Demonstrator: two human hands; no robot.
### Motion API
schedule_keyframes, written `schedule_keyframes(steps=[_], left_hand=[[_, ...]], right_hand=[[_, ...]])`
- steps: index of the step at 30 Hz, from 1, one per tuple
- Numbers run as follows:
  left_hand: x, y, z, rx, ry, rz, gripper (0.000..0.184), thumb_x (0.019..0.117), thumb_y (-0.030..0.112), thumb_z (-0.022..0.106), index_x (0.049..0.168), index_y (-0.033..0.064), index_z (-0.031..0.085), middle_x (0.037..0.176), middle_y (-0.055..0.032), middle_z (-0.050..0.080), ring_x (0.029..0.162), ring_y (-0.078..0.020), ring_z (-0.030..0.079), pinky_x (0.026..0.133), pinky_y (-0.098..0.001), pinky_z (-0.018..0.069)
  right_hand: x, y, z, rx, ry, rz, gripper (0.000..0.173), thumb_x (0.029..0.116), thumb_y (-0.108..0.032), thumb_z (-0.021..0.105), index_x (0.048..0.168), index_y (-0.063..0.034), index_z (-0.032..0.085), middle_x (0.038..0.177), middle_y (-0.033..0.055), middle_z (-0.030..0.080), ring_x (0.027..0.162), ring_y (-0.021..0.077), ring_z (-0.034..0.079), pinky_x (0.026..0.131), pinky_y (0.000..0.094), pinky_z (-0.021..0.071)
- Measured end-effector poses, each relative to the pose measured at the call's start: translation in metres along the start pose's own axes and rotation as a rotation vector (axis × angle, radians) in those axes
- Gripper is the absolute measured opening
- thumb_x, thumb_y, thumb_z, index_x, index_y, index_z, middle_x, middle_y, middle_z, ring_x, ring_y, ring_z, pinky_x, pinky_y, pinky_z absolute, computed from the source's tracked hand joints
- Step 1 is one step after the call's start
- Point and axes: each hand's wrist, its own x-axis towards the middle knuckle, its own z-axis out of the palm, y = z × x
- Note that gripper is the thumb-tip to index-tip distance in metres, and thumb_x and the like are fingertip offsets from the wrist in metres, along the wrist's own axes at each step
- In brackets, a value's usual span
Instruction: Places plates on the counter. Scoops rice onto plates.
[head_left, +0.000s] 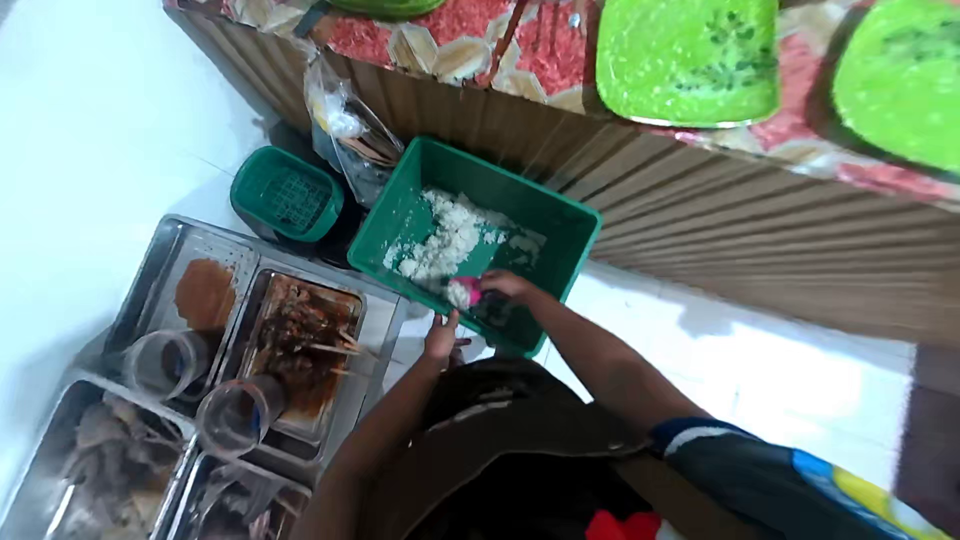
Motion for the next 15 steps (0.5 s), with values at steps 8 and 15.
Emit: schedule_keyframes(steps=[8, 15], left_hand=[[-0.056, -0.007, -0.027, 0.167, -0.093, -0.018, 0.064, 0.1110, 0.053, 0.024, 0.162, 0.0131, 0.024, 0.147, -0.0215, 0.055, 0.114, -0.0390, 0.066, 0.090, -0.0533, 0.0548], [-0.077, -0.028, -0.014, 0.044, -0.024, -0.015, 0.063, 0.1116, 0.050, 0.024, 0.157, 0.0071, 0.031, 0.144, -0.0201, 0.058, 0.119, -0.0356, 0.064, 0.095, -0.0533, 0.0505]], right_hand=[[-0.094, 0.007, -0.036, 0.584, -0.014, -0.251, 0.023, 0.1035, -0.018, 0.045, 0.118, -0.0040, 0.056, 0.101, 0.0077, 0.066, 0.092, 0.0212, 0.067, 0.081, 0.0437, 0.0577], [-0.233, -0.050, -0.151, 0.729, 0.084, -0.477, 0.040, 0.1088, -0.031, 0.027, 0.125, -0.0056, 0.054, 0.110, 0.0094, 0.068, 0.100, 0.0216, 0.068, 0.087, 0.0409, 0.0573]])
